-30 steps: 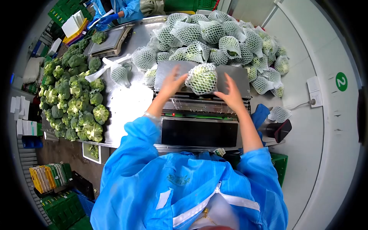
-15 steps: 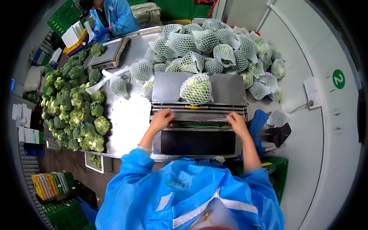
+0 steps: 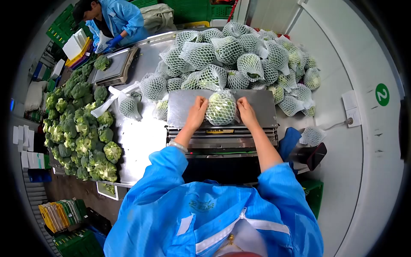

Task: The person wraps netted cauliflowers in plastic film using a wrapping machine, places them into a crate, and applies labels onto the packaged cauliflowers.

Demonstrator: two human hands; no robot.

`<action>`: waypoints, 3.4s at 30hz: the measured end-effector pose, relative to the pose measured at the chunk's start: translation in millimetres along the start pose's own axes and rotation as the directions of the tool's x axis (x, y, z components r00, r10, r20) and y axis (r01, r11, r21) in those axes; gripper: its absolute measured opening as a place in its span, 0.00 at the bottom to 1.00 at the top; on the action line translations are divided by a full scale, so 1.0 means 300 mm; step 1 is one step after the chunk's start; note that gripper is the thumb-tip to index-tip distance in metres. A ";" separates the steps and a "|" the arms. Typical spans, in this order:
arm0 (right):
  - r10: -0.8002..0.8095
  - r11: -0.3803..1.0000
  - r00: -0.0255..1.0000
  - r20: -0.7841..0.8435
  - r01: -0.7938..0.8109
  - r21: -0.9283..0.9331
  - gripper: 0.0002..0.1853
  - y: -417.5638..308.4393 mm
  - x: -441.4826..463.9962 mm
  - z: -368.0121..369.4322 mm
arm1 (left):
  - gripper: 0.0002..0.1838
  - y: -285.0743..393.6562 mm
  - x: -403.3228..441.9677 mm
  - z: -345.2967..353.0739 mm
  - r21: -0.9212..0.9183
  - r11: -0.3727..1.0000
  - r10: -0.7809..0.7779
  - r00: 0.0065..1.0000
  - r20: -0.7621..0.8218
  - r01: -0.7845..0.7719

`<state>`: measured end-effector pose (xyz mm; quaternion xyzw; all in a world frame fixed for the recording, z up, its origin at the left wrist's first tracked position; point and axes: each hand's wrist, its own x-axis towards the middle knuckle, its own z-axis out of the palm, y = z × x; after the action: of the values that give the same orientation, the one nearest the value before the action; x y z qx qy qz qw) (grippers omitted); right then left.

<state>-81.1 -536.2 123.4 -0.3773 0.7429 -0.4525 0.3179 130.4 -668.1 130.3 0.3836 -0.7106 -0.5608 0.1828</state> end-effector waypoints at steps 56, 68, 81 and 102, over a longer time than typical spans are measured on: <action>-0.064 0.844 0.982 0.179 -0.043 0.535 0.18 -0.140 -1.238 0.023 | 0.21 0.079 -0.814 0.303 -0.069 0.836 0.539 0.791 0.289 -0.544; -0.424 0.894 0.852 -0.308 0.449 0.010 0.17 -0.201 -1.500 -0.176 | 0.16 0.292 -1.053 0.577 -0.213 0.967 0.252 0.656 0.711 -0.140; -0.175 0.877 0.921 -0.348 0.306 0.371 0.42 0.031 -2.117 -0.435 | 0.27 0.479 -1.396 1.000 0.032 0.963 -0.132 0.365 0.922 0.267; 0.584 0.810 0.334 -0.740 -0.190 0.555 0.59 0.702 -2.672 -0.481 | 0.29 0.229 -1.512 1.814 -0.272 0.553 0.191 -0.198 0.962 -0.788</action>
<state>155.4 270.7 92.2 0.1779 0.7631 -0.6197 0.0453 21.4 34.9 106.4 -0.3925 -0.8261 -0.3443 -0.2119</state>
